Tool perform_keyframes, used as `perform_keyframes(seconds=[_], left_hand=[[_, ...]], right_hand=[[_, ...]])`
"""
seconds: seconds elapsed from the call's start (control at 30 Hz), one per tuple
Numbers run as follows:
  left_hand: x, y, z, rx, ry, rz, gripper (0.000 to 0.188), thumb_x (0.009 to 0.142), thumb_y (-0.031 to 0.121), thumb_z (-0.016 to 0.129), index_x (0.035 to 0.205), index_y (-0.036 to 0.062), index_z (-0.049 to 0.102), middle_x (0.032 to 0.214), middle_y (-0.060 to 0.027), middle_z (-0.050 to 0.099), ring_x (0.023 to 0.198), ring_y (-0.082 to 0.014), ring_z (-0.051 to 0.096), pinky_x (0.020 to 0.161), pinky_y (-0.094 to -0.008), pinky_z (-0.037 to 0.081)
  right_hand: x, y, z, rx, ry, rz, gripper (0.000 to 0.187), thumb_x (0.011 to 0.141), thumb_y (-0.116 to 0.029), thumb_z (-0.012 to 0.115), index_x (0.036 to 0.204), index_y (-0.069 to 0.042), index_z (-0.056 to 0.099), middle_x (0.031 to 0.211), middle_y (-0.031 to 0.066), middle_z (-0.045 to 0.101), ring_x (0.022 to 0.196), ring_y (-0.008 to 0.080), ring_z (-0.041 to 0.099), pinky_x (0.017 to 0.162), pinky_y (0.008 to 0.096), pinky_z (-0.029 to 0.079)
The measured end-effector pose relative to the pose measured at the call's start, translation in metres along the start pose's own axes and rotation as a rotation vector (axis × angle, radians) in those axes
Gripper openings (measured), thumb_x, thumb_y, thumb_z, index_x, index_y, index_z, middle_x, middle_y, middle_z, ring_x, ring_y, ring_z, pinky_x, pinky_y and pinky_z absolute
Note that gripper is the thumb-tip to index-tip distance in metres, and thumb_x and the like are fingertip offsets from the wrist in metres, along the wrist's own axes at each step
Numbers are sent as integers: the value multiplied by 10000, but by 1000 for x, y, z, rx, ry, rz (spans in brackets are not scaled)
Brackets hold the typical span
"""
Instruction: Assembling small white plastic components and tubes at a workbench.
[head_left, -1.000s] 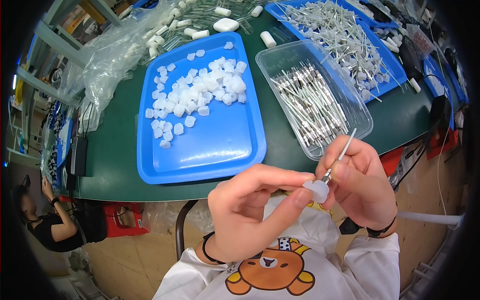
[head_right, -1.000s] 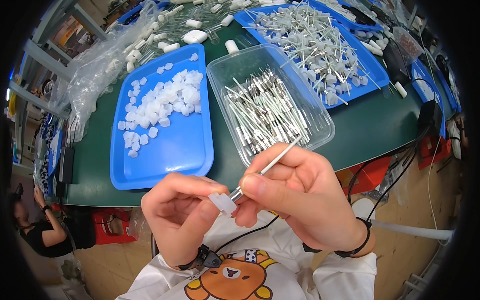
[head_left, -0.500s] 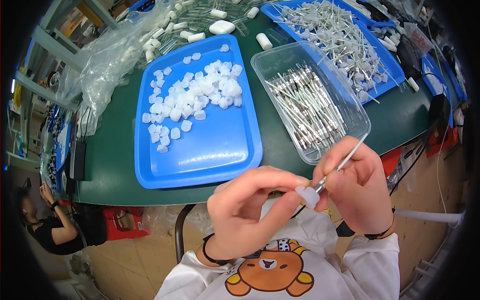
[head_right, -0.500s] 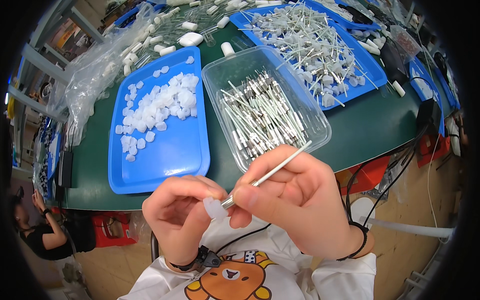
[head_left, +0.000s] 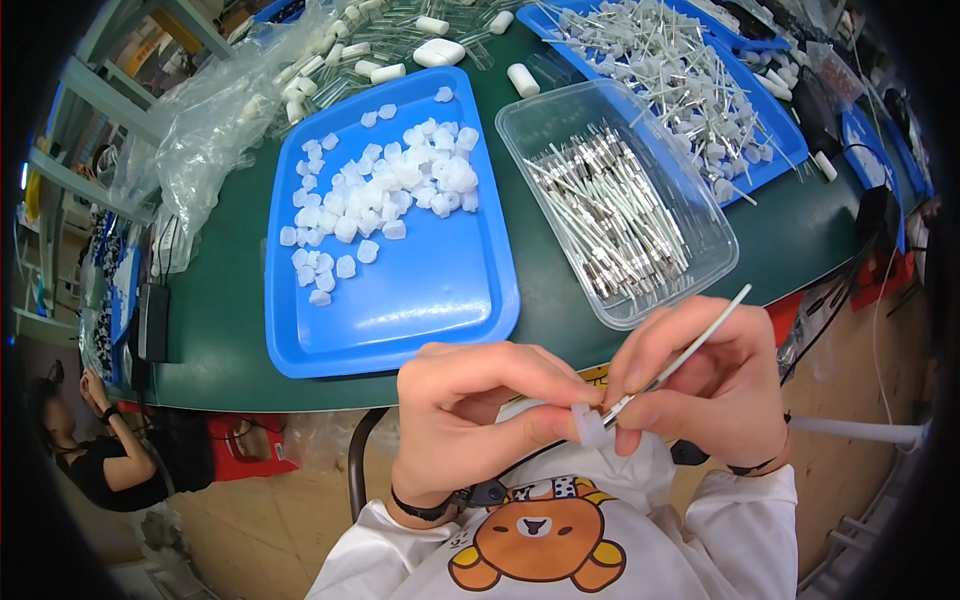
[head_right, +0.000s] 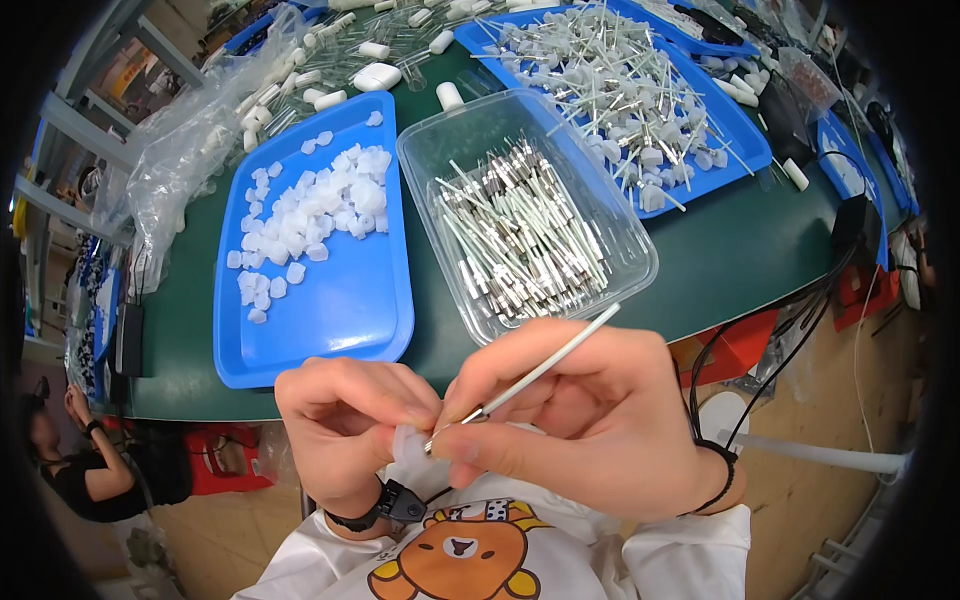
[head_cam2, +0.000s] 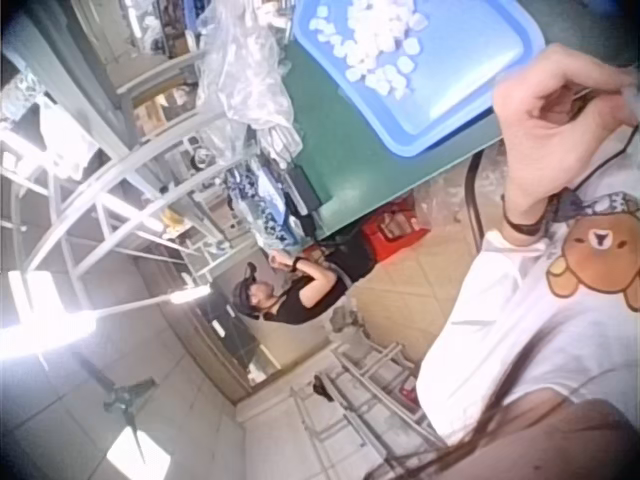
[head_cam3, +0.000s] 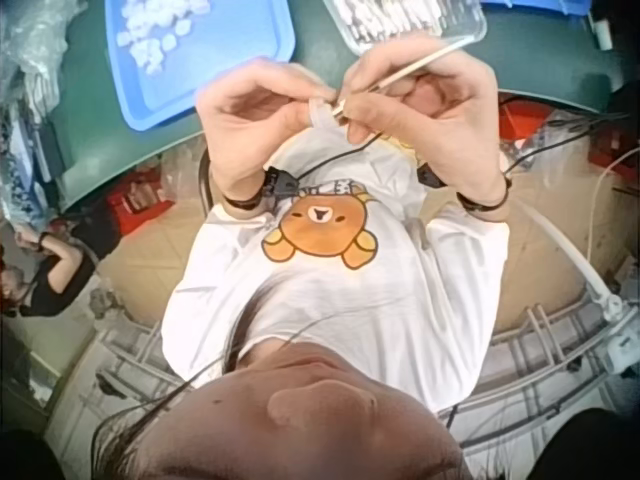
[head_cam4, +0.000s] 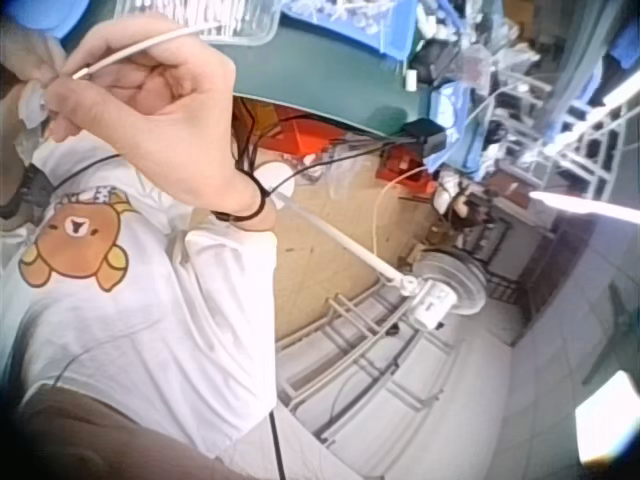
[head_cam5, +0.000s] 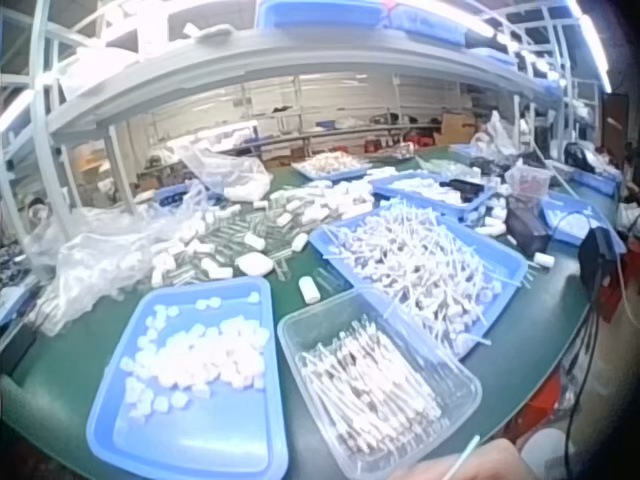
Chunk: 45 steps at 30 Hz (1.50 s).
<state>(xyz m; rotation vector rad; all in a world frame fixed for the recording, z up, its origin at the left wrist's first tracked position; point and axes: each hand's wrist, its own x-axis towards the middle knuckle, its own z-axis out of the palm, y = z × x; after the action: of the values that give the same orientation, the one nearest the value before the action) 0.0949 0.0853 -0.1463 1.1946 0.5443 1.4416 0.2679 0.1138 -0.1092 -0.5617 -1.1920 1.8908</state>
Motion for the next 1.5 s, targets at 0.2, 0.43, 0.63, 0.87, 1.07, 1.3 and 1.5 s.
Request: perform_keyframes(seconds=[0.2,0.43,0.63,0.87,1.07,1.3,1.5], left_hand=[[0,-6,1,73,-18,142,181,627,-97,612,802,-67,577,750,-147,596,625,-176,567,543,-240,439],[28,17,-10,949,193,73,183,682,25,607,862,23,573,699,-73,569,538,-162,506,499,-243,410],[32,12,-45,1474,540,41,186,703,37,574,881,-1,538,874,-119,499,754,-247,502,656,-327,408],[31,9,-49,1346,511,-78,183,709,27,563,887,-3,537,938,-122,449,746,-239,490,646,-317,406],[30,9,-48,1332,535,-93,175,696,16,570,870,4,559,828,-87,466,698,-186,477,633,-284,400],[28,6,-51,1517,501,-38,169,696,23,565,863,-4,558,805,-103,467,720,-222,486,646,-302,391],[28,6,-51,1556,501,-54,142,704,5,539,845,-11,539,851,-111,458,745,-241,496,652,-315,393]], right_hand=[[-3,0,6,100,25,103,159,696,124,546,842,90,496,787,146,557,681,184,589,564,245,500],[15,-49,-21,-595,298,-164,116,749,-63,551,778,31,490,694,72,520,553,93,502,498,189,412],[71,-105,-86,-1436,350,271,287,782,-269,536,715,8,499,579,45,480,545,78,465,497,211,361],[76,-76,-34,-1793,374,-74,178,695,-163,602,710,-5,520,494,83,402,459,188,383,456,299,311],[68,-45,-6,-1756,-159,168,207,690,-166,597,612,5,511,504,140,483,506,314,496,467,383,385],[79,-28,-18,-1839,-259,67,191,659,-168,611,594,-10,526,479,127,489,485,304,502,467,345,391],[89,-34,-20,-1733,-166,222,217,672,-126,592,552,24,491,468,130,457,427,278,443,436,319,351]])
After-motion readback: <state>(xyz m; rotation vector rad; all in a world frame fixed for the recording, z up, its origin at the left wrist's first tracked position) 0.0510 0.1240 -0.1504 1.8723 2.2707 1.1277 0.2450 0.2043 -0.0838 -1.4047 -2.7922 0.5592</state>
